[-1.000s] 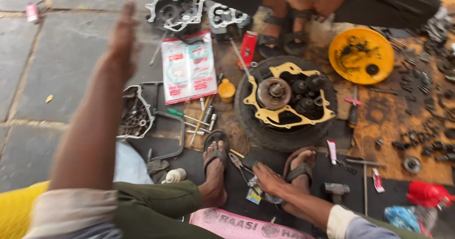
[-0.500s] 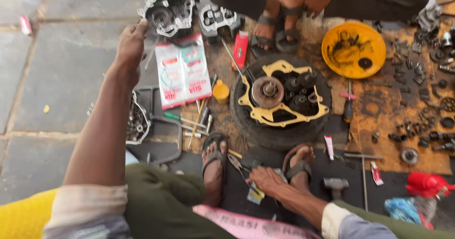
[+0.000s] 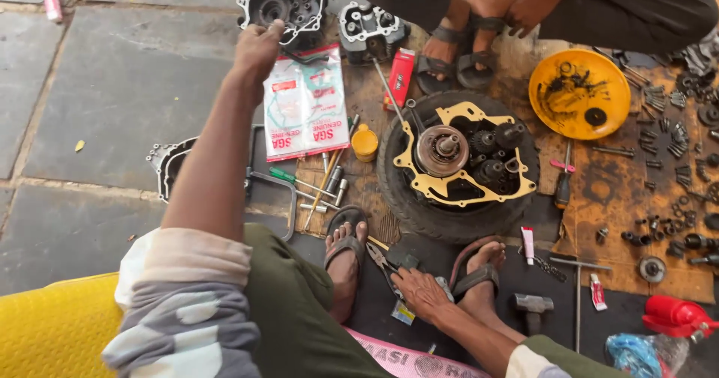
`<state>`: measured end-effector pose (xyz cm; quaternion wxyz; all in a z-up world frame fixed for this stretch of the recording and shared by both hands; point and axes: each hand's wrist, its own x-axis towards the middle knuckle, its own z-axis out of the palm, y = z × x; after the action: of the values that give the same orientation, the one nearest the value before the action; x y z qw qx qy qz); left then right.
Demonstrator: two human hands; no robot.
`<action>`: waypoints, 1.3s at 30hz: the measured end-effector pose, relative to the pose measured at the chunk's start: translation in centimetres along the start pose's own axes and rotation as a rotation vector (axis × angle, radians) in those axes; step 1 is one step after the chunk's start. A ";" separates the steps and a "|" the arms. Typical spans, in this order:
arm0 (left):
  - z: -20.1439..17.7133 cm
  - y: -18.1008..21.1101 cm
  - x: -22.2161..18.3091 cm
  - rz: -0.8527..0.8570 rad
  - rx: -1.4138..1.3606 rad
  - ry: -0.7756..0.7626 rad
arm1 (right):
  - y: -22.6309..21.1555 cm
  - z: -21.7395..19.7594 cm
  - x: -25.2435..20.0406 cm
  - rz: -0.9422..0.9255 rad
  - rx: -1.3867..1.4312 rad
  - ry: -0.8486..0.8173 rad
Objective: Repairing a motorcycle engine by applying sealant and assembling engine casing parts.
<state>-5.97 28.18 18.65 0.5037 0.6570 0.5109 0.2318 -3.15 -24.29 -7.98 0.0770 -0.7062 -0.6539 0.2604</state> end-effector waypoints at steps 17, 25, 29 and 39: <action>-0.5 1.4 -2.4 -0.067 0.072 0.115 | -2.9 -3.3 0.4 0.169 0.004 -0.267; -0.9 1.7 -3.2 -0.107 0.165 0.100 | -6.3 -8.1 0.8 0.139 -0.072 -0.359; -0.9 1.1 -0.3 -0.034 0.313 0.173 | -3.9 -4.3 0.7 0.006 -0.089 -0.152; -3.4 0.7 4.7 -0.368 0.375 0.369 | -5.4 -10.0 1.8 0.176 0.168 -0.077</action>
<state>-6.75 33.88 19.57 0.3063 0.5817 0.7377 0.1538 -3.24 -19.50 2.48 0.0875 -0.7413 -0.5679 0.3469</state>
